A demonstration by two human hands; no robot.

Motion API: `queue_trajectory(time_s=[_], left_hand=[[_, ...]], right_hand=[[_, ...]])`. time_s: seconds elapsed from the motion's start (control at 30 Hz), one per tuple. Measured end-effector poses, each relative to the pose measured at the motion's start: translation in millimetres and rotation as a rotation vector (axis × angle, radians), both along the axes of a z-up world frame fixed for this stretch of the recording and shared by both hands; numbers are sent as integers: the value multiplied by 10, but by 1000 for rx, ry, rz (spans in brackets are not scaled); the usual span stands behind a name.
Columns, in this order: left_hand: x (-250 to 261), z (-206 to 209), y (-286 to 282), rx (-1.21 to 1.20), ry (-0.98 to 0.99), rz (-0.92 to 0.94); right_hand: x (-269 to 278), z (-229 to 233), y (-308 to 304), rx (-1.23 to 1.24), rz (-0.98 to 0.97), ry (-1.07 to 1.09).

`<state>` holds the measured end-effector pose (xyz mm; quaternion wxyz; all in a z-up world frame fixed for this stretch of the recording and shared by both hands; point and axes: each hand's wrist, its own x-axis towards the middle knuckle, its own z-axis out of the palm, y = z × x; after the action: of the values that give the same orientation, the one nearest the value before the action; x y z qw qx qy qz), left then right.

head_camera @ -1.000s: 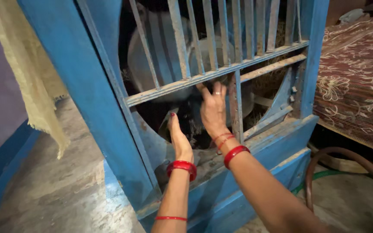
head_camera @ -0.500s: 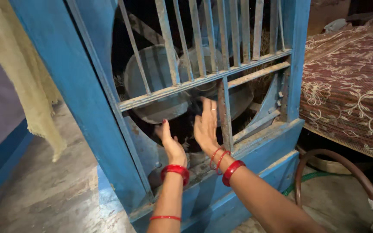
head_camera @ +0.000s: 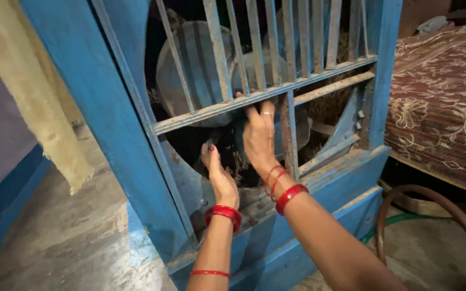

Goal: The person cleans the interior blades and housing of a large air cooler by hand using a dark cloth.

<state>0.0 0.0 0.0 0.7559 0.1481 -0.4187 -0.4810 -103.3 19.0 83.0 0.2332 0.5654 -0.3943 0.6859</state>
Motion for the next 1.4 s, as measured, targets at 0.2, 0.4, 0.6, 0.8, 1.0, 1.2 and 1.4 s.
queue_trajectory(time_s=[0.2,0.4,0.6,0.8,1.0,1.2,1.4], left_hand=[[12,15,88,158,-26,-54],[-18,-16,71,216,-13,-64],[-30,-3,79,180,-36,33],[7,-105,-29,144,1,-185],[50,-133,-4,89,-141,-249],[-3,-112,24,29,-104,-147],[15,-123,33,43,-59,-106]], right_hand=[[-68,-503,-292,137,-88,-86],[-51,-802,-549,206,79,-568],[192,-476,-3,93,148,-323],[242,-99,464,-58,118,172],[-81,-239,304,88,-29,287],[-149,-370,237,169,-88,188],[-61,-286,301,127,40,68]])
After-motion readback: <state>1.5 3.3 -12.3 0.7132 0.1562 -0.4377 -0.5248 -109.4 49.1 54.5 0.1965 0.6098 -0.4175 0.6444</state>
